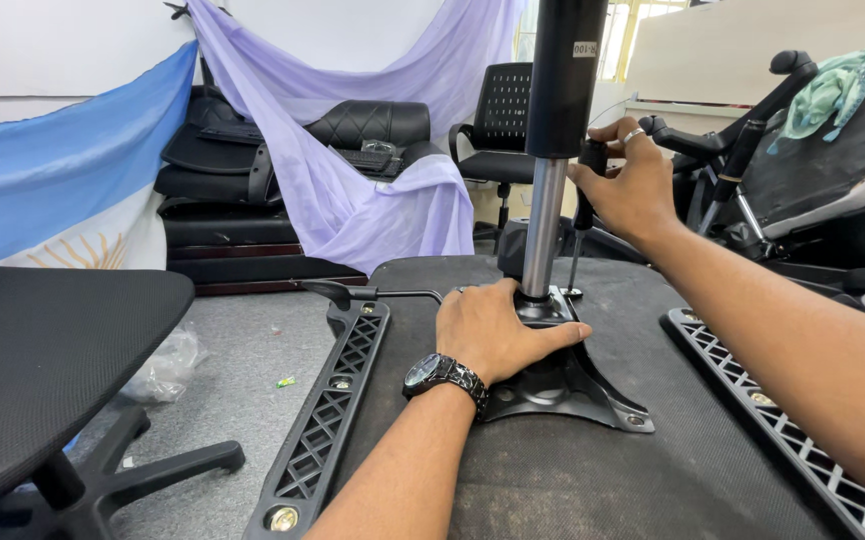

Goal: The person assembles an office chair by attaching the seat to the base and then securing the backrest to the seat using a screwdriver. The person works on the floor, aligning parts and tightening screws to complete the assembly.

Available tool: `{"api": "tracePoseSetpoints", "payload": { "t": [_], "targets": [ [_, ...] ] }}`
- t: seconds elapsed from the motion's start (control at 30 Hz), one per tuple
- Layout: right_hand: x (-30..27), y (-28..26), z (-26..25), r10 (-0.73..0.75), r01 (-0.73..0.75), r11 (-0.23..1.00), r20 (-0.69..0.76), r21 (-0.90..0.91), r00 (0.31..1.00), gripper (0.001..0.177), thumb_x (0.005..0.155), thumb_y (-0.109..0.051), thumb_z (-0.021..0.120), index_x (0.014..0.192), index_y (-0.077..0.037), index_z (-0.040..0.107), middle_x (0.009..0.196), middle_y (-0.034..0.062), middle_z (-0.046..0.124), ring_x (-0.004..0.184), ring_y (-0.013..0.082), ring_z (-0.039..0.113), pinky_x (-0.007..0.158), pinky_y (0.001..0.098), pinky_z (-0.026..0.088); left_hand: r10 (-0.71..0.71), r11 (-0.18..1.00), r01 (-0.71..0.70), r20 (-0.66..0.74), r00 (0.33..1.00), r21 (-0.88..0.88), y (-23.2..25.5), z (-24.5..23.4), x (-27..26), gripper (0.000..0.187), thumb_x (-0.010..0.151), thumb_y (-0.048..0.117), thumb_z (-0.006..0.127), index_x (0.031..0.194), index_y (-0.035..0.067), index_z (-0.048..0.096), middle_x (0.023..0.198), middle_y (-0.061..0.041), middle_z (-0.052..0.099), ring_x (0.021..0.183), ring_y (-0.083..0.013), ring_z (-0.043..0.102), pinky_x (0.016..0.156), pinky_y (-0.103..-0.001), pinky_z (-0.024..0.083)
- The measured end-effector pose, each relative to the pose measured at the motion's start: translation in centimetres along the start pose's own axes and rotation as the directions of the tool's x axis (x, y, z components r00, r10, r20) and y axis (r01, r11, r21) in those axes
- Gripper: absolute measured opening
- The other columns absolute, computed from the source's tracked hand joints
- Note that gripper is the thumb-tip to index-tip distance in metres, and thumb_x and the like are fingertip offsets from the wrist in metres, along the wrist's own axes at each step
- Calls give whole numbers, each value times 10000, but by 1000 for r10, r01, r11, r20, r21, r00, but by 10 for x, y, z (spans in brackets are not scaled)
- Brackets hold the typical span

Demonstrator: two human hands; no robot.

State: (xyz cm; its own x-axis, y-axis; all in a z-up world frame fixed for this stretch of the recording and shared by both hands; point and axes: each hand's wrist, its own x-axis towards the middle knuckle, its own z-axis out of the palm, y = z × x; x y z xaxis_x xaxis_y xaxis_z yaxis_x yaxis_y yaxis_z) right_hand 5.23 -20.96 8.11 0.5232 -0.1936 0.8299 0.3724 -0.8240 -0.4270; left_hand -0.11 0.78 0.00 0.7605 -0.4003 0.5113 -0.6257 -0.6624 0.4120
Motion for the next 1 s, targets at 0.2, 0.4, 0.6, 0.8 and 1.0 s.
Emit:
{"api": "tracePoseSetpoints", "payload": {
  "t": [0.2, 0.4, 0.6, 0.8, 1.0],
  "targets": [
    [10, 4, -4, 77, -74, 948, 5, 309, 997, 453, 818, -21, 782, 1233, -35, 601, 1168, 100, 669, 948, 189, 758, 777, 316, 612, 8, 1000, -8, -38, 999, 0, 0, -4, -2, 859, 602, 831, 668, 1037, 97, 773, 858, -119, 773, 878, -271, 739, 951, -417, 477],
    [36, 12, -82, 112, -33, 863, -128, 504, 985, 390, 1040, -83, 729, 1412, -5, 641, 1055, 120, 715, 845, 154, 710, 670, 277, 603, -16, 999, 16, -14, 1000, -34, -4, -9, -4, 862, 588, 821, 661, 1081, 122, 763, 830, -112, 782, 835, -253, 755, 944, -399, 485],
    [13, 2, -122, 194, -116, 969, 381, -217, 904, 540, 906, -211, 751, 1411, -63, 629, 1228, 189, 733, 1110, 247, 703, 1019, 369, 505, -46, 999, 47, -35, 998, 10, -3, -13, -4, 873, 572, 819, 695, 1071, 106, 768, 832, -113, 774, 846, -269, 738, 920, -398, 482],
    [-34, 19, -124, 496, -426, 868, 426, -253, 757, 575, 870, -294, 787, 1389, -91, 644, 1288, 184, 721, 1208, 255, 667, 1091, 401, 473, -86, 996, 88, -78, 993, 26, -2, -16, -6, 810, 560, 793, 705, 1056, 158, 781, 836, -104, 781, 848, -278, 738, 899, -407, 489],
    [-76, 99, -155, 627, -510, 777, 391, -369, 674, 630, 811, -296, 814, 1367, -39, 663, 1203, 216, 787, 1138, 281, 731, 1023, 384, 520, -213, 973, 218, -61, 975, 81, 1, -21, -2, 702, 580, 671, 736, 1049, 150, 771, 871, -129, 779, 859, -315, 743, 810, -425, 544]
  ]
}}
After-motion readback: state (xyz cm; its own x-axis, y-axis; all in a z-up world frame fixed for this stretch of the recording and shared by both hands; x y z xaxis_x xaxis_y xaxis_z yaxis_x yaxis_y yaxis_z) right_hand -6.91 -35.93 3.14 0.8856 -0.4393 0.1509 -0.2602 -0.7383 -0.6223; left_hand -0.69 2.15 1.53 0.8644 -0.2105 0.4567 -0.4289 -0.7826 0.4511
